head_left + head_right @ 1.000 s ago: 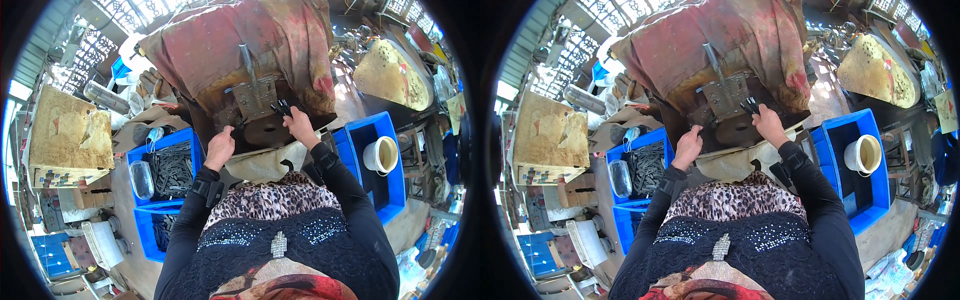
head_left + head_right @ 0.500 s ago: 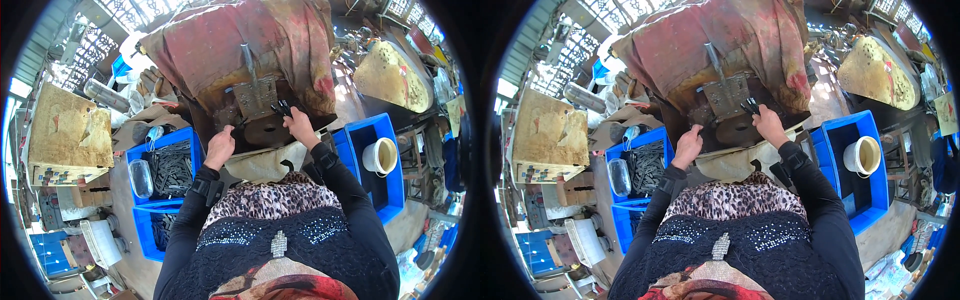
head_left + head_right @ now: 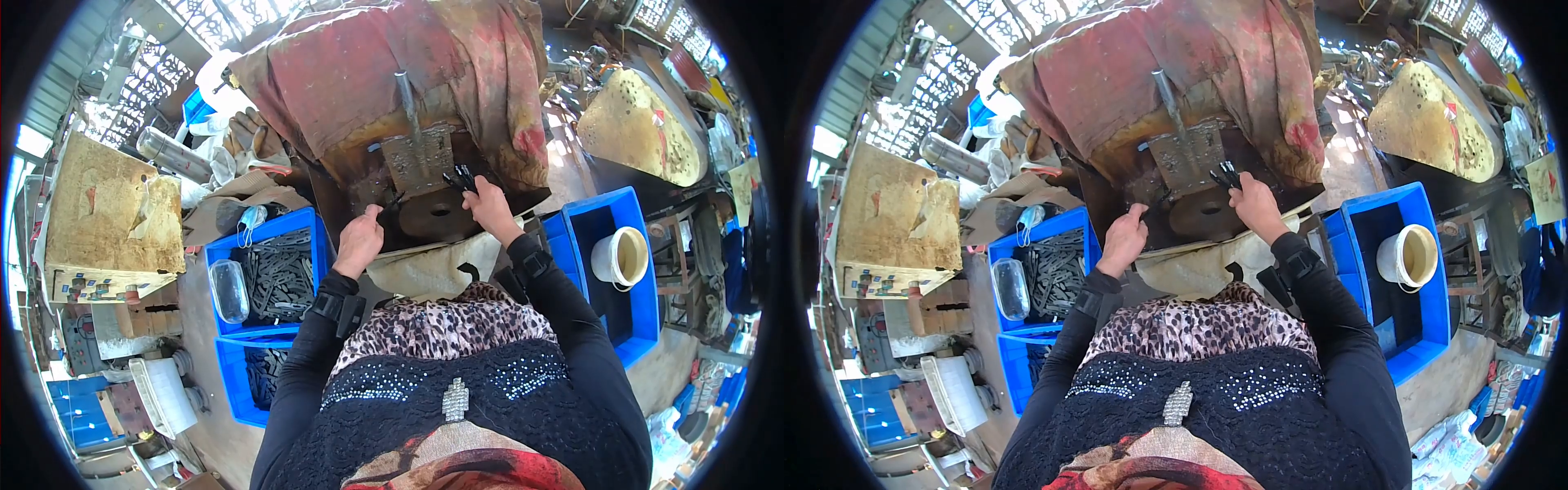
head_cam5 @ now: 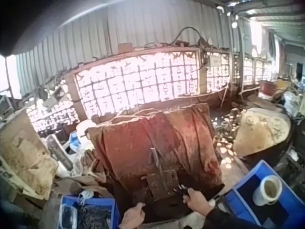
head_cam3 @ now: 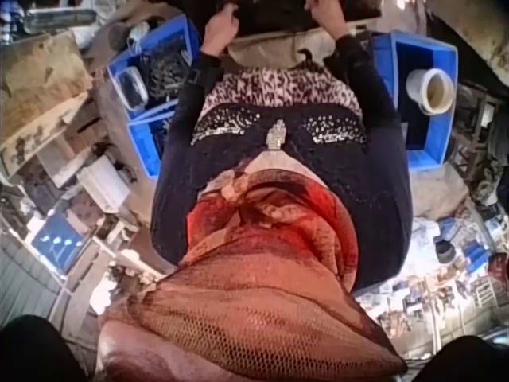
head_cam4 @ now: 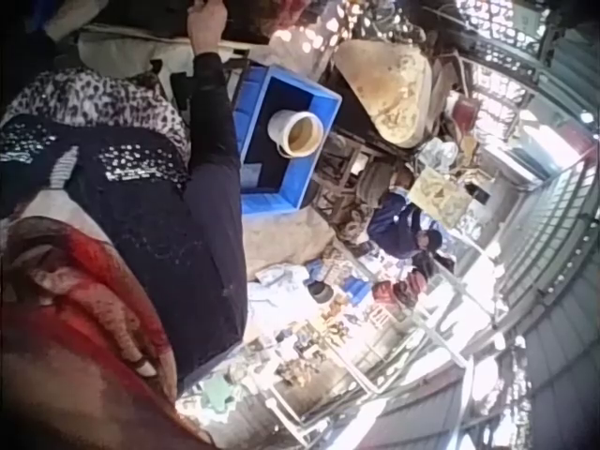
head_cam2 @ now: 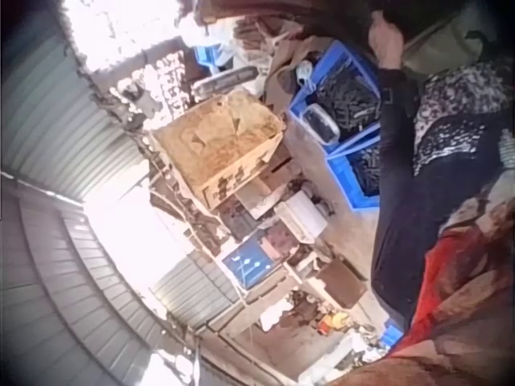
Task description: The person picks up metal pieces from a blue bin, holds them against a grinding wheel, and places the finished pieces into a separate blue bin, occasionally using a brush to apply liquid from a bucket to the wheel.
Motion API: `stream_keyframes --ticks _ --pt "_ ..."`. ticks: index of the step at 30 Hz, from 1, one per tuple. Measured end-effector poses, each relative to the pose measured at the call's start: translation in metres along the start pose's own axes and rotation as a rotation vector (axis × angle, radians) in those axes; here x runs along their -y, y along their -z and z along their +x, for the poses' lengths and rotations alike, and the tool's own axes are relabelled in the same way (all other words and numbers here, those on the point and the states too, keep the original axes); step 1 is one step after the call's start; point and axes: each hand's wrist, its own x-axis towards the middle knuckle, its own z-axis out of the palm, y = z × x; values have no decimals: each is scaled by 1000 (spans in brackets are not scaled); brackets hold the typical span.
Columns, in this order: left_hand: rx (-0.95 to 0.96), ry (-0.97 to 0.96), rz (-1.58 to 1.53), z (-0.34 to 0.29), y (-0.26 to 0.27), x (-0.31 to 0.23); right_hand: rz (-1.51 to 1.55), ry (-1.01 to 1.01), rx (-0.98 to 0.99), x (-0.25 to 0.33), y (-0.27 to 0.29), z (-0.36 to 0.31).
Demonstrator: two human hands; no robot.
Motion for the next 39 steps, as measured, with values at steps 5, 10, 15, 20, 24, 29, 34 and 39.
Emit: stream_keyframes --ticks 5,10,15,20,24,29,34,39 --pt "-5 -4 -3 0 -1 1 4 -6 1 1 1 0" --pt "-25 -11 0 0 -1 1 3 16 -4 -1 0 1" --pt "-30 -15 12 2 -2 3 571 -250 133 10 15 13" --pt "-28 -32 59 2 -2 1 743 -44 158 72 57 28" --pt "-62 -56 43 -1 -8 8 803 349 -18 138 70 49" --pt "-116 -68 23 -2 -7 5 827 554 -206 175 72 67" --pt "-118 -63 38 -4 -7 1 503 360 -139 169 64 107" --pt "-116 -98 43 -2 -7 -1 21 399 -306 173 53 140"
